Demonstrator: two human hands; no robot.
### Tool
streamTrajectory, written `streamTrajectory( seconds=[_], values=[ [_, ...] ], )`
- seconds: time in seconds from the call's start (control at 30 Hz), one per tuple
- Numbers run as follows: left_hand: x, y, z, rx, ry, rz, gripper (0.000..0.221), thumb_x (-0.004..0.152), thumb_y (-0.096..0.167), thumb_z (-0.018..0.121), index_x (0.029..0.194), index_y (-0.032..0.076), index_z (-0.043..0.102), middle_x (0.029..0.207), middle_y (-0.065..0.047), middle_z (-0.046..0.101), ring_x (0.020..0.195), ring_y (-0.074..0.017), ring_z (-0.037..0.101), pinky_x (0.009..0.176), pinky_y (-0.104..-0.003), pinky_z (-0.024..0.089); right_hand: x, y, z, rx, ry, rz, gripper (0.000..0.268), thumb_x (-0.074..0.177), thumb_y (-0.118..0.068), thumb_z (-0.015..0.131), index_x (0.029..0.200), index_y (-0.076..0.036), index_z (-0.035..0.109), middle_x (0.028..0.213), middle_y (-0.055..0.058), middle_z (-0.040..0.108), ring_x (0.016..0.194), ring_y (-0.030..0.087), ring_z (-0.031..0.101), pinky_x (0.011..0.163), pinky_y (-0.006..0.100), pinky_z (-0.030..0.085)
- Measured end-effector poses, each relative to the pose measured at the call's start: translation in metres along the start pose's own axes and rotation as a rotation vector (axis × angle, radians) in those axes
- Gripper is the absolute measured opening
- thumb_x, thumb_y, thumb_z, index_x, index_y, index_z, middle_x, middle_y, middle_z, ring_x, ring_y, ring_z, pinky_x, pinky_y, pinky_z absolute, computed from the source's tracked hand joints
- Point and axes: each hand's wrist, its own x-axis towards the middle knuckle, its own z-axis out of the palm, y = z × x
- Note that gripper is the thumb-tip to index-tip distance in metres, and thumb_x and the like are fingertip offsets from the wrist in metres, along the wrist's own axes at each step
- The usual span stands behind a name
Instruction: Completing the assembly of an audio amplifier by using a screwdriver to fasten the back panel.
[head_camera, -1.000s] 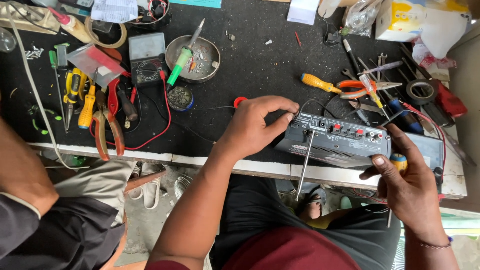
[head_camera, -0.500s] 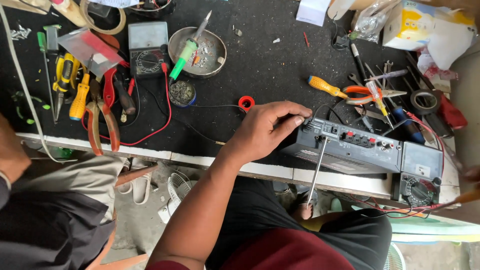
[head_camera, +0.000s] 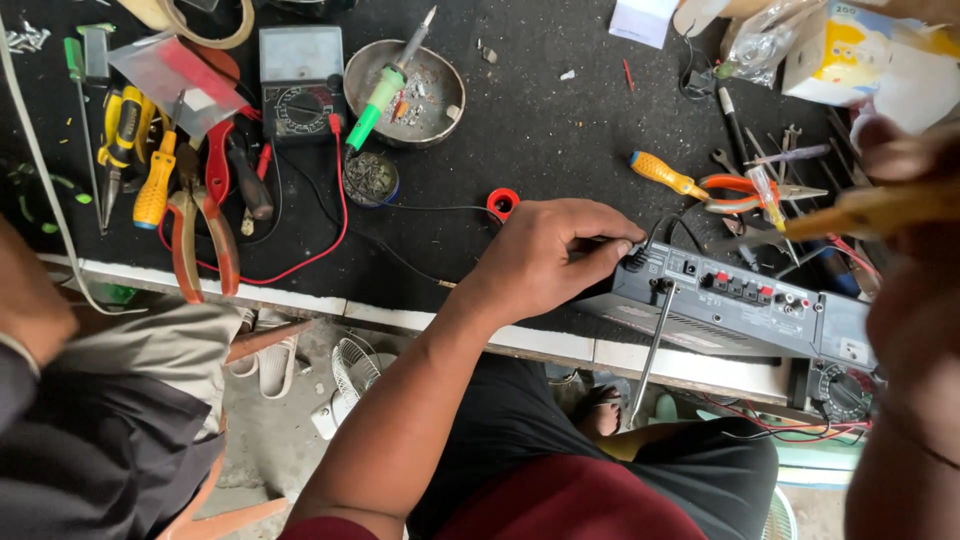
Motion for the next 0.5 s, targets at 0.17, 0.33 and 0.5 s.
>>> streamTrajectory(
  seconds=[0.17, 0.33, 0.5],
  values=[
    [0.002, 0.007, 0.0, 0.002, -0.002, -0.045, 0.013, 0.095, 0.007, 0.066, 0.105, 0.007, 0.074, 0.1, -0.005, 0.078, 0.085, -0.0142, 0.075, 0.074, -0.026, 0.061, 0.031, -0.034, 0.038, 0.236, 0.144, 0.283, 0.032, 0.114, -0.058, 0.058, 0.122, -0.028, 0.048, 0.111, -0.009, 0.058, 0.118, 0.006, 0.062, 0.147, 0.038, 0.052],
    [0.002, 0.005, 0.003, 0.0, 0.015, -0.091, 0.014, 0.093, 0.008, 0.067, 0.104, 0.009, 0.076, 0.099, -0.004, 0.079, 0.082, -0.0119, 0.075, 0.071, -0.025, 0.06, 0.034, -0.053, 0.061, 0.257, 0.11, 0.101, 0.034, 0.126, -0.017, 0.044, 0.156, -0.017, 0.028, 0.136, 0.007, 0.039, 0.114, 0.027, 0.058, 0.141, 0.058, 0.057],
    [0.003, 0.006, 0.005, -0.054, 0.043, -0.151, 0.014, 0.092, 0.009, 0.067, 0.102, 0.01, 0.077, 0.099, -0.003, 0.08, 0.085, -0.0104, 0.075, 0.074, -0.022, 0.06, 0.042, -0.058, 0.071, 0.304, 0.114, 0.016, 0.026, 0.124, -0.006, 0.049, 0.144, -0.014, 0.033, 0.127, 0.014, 0.045, 0.105, 0.032, 0.065, 0.126, 0.052, 0.062]
  ],
)
